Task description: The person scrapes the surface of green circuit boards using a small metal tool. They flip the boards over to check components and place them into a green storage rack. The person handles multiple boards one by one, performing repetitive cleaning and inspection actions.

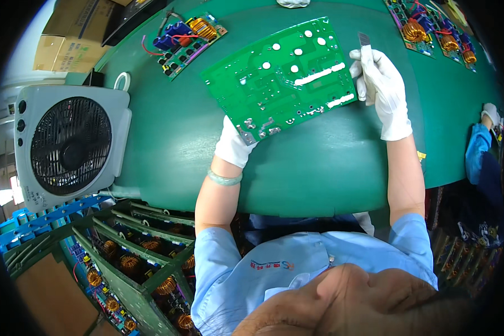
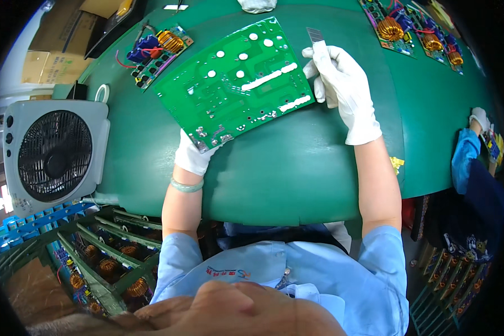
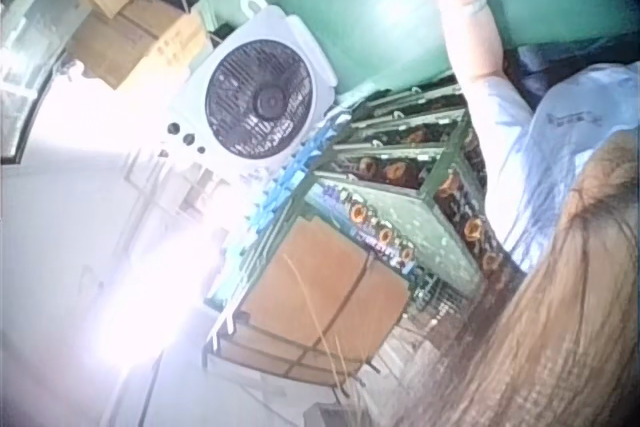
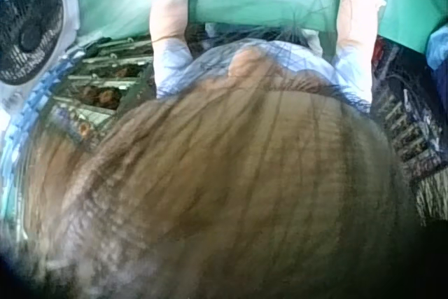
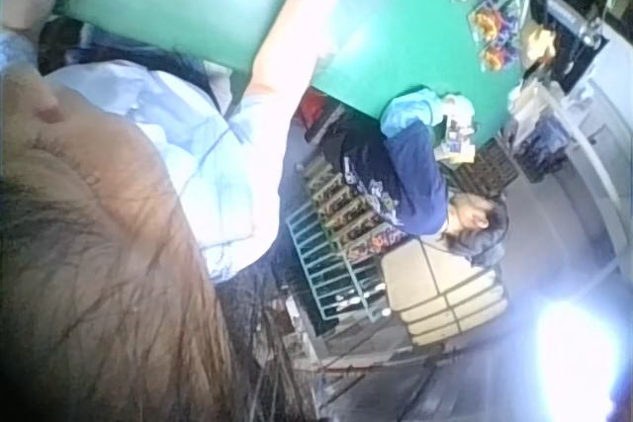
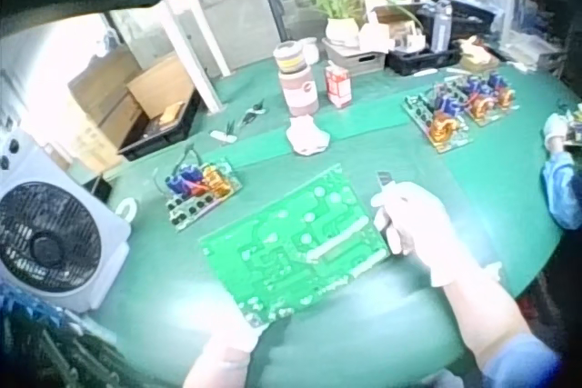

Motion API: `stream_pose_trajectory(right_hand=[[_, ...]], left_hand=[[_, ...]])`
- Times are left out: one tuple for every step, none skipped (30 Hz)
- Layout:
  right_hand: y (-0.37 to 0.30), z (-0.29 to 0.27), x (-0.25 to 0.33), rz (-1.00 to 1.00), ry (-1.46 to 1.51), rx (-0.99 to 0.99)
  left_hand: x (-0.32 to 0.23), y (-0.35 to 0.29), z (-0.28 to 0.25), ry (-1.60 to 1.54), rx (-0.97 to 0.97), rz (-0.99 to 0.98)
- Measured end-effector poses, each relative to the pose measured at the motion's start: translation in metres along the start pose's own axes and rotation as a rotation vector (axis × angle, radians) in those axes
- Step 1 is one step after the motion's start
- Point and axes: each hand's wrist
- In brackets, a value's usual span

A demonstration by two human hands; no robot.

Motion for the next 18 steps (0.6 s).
stream_pose_trajectory(right_hand=[[0.0,-0.001,-0.001,-0.006,0.011,0.0],[-0.001,0.0,-0.002,-0.012,0.022,0.0],[0.0,0.001,-0.002,0.009,0.017,-0.003],[0.0,0.002,-0.001,0.021,0.006,0.002],[0.001,0.004,0.0,0.032,-0.005,0.006],[0.0,0.004,0.001,0.047,-0.02,0.006],[0.0,0.003,0.0,0.041,-0.023,0.011],[0.0,0.002,0.0,0.035,-0.025,0.016],[0.001,0.001,-0.002,0.028,-0.027,0.019],[0.001,0.0,-0.003,0.031,-0.016,0.025],[0.002,-0.001,-0.005,0.033,-0.005,0.031],[0.003,-0.003,-0.006,0.033,0.002,0.034],[0.003,-0.003,-0.009,0.033,0.02,0.03],[0.003,-0.003,-0.008,0.044,0.005,0.026],[0.004,-0.002,-0.007,0.055,-0.012,0.024],[0.004,-0.001,-0.005,0.065,-0.029,0.022],[0.003,0.0,-0.006,0.061,-0.023,0.013],[0.003,0.0,-0.005,0.053,-0.031,0.013]], left_hand=[[-0.001,0.001,-0.005,-0.015,0.029,-0.021],[-0.002,0.002,-0.008,-0.029,0.057,-0.043],[-0.001,0.003,-0.009,-0.014,0.018,-0.021],[0.0,0.004,-0.008,0.002,-0.02,0.0],[0.0,0.004,-0.006,0.019,-0.059,0.02],[0.001,0.005,-0.003,0.031,-0.063,0.015],[0.0,0.006,0.001,0.044,-0.067,0.01],[0.001,0.006,0.002,0.057,-0.071,0.004],[0.002,0.006,0.002,0.07,-0.053,0.011],[0.003,0.006,0.002,0.083,-0.035,0.017],[0.004,0.005,0.001,0.096,-0.016,0.023],[0.005,0.006,-0.001,0.107,0.037,0.03],[0.005,0.005,-0.003,0.118,0.09,0.038],[0.005,0.004,-0.004,0.128,0.144,0.045],[0.004,0.004,-0.004,0.123,0.109,0.047],[0.003,0.003,-0.002,0.119,0.075,0.049],[0.004,0.003,0.001,0.115,0.04,0.051],[0.006,0.003,0.009,0.204,-0.079,0.068]])
Point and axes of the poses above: each hand's wrist, its own y-axis towards the middle knuckle, its own z-axis out of the palm, x = y × z, and after that the axes turned 9 degrees about -z, right-handed
